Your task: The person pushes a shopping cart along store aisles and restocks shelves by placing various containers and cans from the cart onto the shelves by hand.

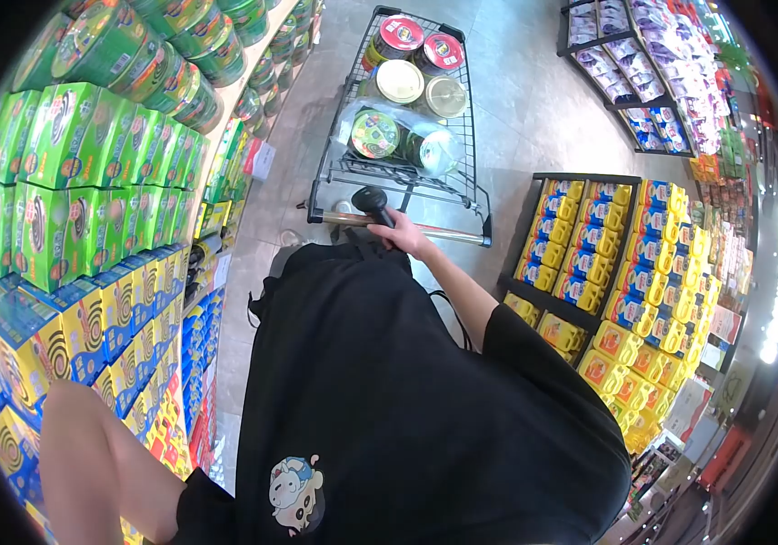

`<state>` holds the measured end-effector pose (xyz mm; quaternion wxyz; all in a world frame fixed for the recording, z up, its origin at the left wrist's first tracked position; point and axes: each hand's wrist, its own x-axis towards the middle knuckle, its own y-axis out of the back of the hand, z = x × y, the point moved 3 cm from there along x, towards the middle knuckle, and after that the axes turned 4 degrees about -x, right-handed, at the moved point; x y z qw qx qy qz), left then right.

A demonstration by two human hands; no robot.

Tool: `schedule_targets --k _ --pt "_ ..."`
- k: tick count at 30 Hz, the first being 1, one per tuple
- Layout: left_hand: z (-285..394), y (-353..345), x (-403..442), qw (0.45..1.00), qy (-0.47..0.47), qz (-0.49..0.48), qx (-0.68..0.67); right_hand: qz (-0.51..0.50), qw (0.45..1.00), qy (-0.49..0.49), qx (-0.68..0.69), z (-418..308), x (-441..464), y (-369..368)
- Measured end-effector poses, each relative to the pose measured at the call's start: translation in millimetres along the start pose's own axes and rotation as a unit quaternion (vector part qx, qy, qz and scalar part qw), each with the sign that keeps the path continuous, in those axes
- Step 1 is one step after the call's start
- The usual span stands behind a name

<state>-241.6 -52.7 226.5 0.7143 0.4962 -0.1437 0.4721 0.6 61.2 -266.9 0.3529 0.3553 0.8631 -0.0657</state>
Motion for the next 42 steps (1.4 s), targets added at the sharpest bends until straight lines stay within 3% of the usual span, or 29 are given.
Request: schedule_targets --k 15,21,29,42 --pt "-5 -3 1 0.998 0.018 0.025 -0.046 -0.005 1.000 -0.012 0.003 7 3 2" --pt "-8 -21 -8 0.973 0.073 0.130 -0.176 0.007 0.999 -0.014 0.031 6 4 -1" --pt "-2 -29 -24 0.937 0.102 0.239 -0.234 0.005 0.999 0.001 0.039 9 7 -1" --pt "-5 -40 -38 0.894 0.117 0.303 -0.309 0.003 1.000 -0.010 0.010 5 7 2"
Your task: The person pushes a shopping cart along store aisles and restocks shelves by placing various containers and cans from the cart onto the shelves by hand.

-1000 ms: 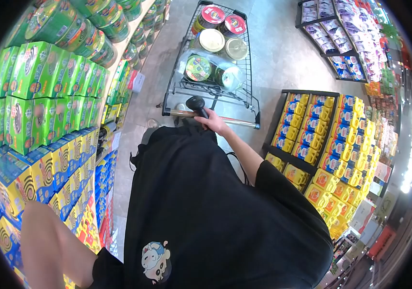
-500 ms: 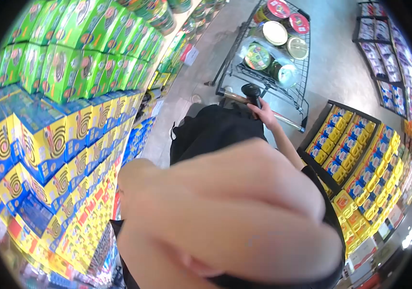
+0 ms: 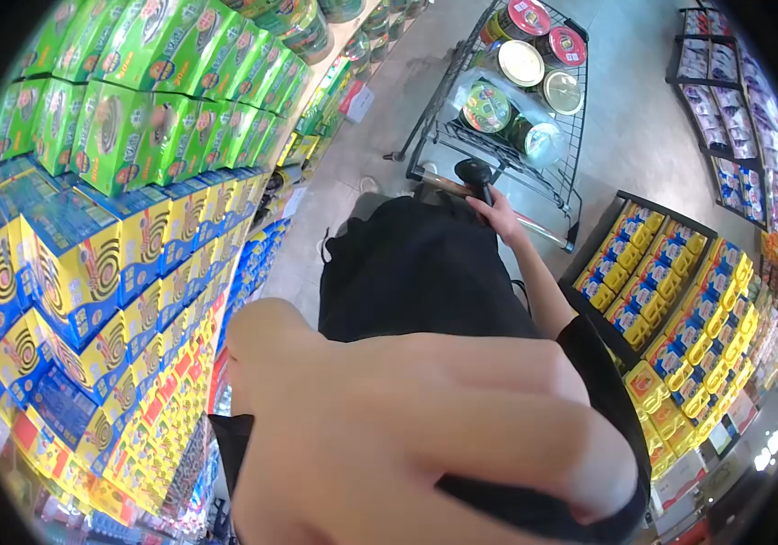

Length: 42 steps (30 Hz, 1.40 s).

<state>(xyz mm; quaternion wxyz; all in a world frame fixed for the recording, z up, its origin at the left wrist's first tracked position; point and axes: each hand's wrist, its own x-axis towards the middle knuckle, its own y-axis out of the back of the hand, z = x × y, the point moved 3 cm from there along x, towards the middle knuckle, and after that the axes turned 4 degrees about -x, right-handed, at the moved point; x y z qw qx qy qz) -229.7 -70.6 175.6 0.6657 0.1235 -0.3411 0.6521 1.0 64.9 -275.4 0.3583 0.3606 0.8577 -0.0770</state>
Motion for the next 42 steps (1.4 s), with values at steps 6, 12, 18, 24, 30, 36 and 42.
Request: schedule_targets --k 6,12,18,24,30,36,42 --pt "-2 -4 -5 1.000 0.016 0.017 -0.010 -0.007 1.000 -0.005 0.027 -10 -7 -5" --pt "1 -7 -7 0.999 0.017 0.030 -0.021 0.000 1.000 0.000 0.002 3 1 0" --pt "1 -7 -7 0.999 0.022 0.038 -0.031 0.005 1.000 0.004 0.010 0 1 -2" --pt "-1 1 -8 0.998 0.020 0.031 -0.053 0.002 1.000 0.003 -0.005 2 3 1" --pt "0 6 -7 0.998 0.002 0.045 -0.034 -0.004 1.000 0.000 0.014 -5 0 -2" --pt "0 2 -13 0.997 0.010 0.072 -0.032 -0.006 1.000 0.000 0.018 0 5 -2" --pt "1 1 -16 0.995 0.025 0.087 -0.029 -0.001 0.999 -0.015 0.029 -9 -1 -7"
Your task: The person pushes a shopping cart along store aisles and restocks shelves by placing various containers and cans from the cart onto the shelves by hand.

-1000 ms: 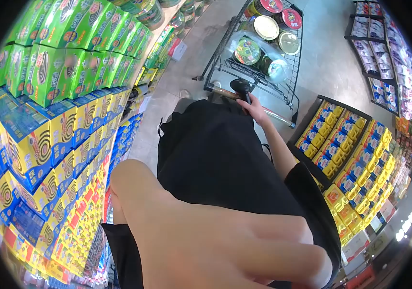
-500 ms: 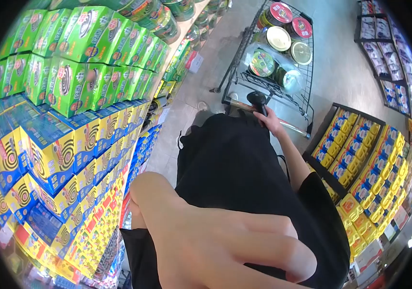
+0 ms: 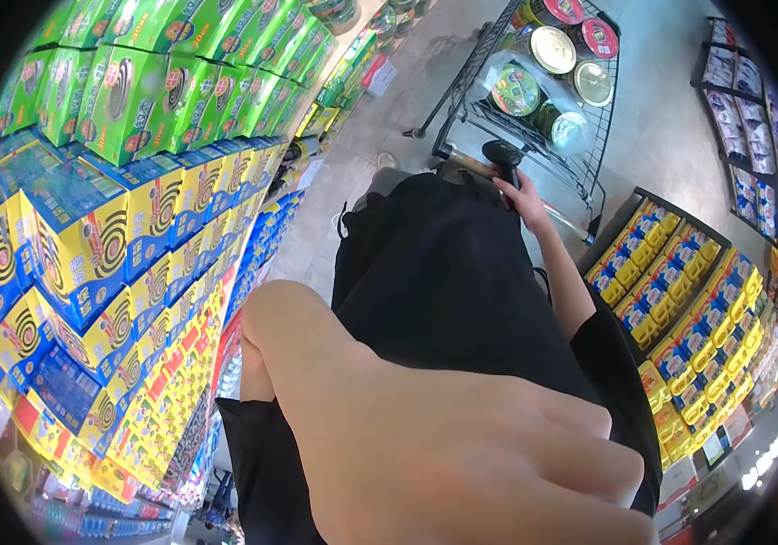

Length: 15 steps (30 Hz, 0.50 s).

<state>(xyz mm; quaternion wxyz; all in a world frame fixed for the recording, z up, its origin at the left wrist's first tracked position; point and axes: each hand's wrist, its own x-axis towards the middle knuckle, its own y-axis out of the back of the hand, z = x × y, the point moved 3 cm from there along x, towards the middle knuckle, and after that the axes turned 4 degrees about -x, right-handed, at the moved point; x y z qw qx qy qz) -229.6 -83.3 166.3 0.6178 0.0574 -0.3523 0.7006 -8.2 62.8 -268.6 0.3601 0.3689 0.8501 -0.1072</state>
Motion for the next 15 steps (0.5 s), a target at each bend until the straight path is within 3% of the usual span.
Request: schedule_targets --k 15 --pt "-5 12 16 0.995 -0.019 0.034 0.096 -0.001 1.000 -0.004 -0.009 7 7 1"
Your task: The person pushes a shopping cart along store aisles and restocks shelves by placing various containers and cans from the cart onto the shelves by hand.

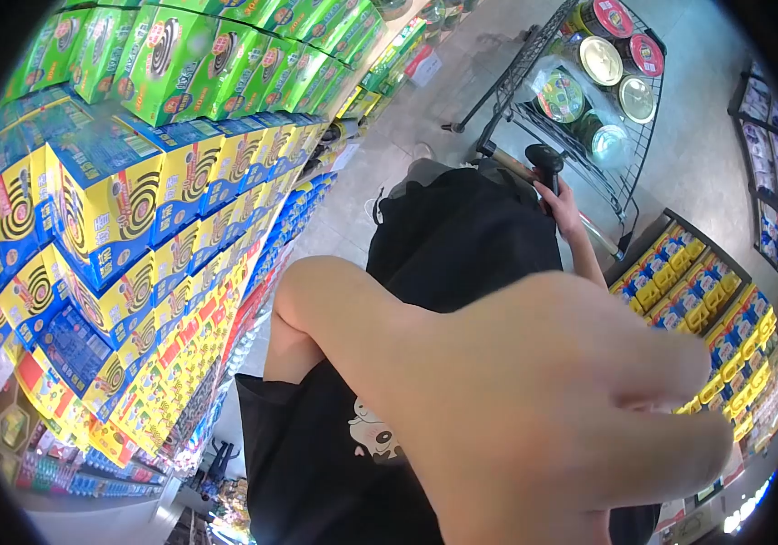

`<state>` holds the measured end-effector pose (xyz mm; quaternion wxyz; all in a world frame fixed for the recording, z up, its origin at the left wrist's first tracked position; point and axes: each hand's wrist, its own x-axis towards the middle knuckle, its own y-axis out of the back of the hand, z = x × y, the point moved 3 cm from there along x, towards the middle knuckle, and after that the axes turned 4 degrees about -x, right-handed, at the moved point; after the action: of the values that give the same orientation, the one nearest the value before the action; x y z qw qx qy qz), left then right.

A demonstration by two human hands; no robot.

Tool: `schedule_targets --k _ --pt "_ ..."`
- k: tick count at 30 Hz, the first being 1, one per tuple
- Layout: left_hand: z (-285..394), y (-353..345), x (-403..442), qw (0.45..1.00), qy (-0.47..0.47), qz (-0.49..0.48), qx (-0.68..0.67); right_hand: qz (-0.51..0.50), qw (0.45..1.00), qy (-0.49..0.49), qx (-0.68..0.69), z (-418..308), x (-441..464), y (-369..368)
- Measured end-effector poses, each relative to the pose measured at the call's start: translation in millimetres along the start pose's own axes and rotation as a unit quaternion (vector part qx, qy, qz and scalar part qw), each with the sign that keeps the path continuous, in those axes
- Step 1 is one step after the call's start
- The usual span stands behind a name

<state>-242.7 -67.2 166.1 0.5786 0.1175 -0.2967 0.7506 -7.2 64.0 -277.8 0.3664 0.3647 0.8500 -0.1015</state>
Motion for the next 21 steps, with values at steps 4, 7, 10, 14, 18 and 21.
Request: schedule_targets --k 4,7,10,14,18,21 --pt "1 8 5 0.999 0.010 -0.002 0.045 0.011 1.000 -0.002 -0.001 -7 -5 0" --pt "-8 21 14 0.990 0.018 -0.016 0.142 0.005 1.000 0.004 0.010 -2 -2 2" --pt "-44 40 10 0.956 -0.066 -0.062 0.280 0.008 1.000 0.001 -0.019 7 3 6" --pt "-81 73 -9 0.902 -0.130 -0.118 0.393 0.016 0.999 0.037 0.010 6 1 3" --pt "-112 107 -42 0.911 -0.059 -0.077 0.400 0.010 1.000 0.014 -0.001 -5 -3 1" --pt "-134 122 -62 0.918 0.006 -0.039 0.394 -0.001 1.000 0.012 0.002 -5 0 1"
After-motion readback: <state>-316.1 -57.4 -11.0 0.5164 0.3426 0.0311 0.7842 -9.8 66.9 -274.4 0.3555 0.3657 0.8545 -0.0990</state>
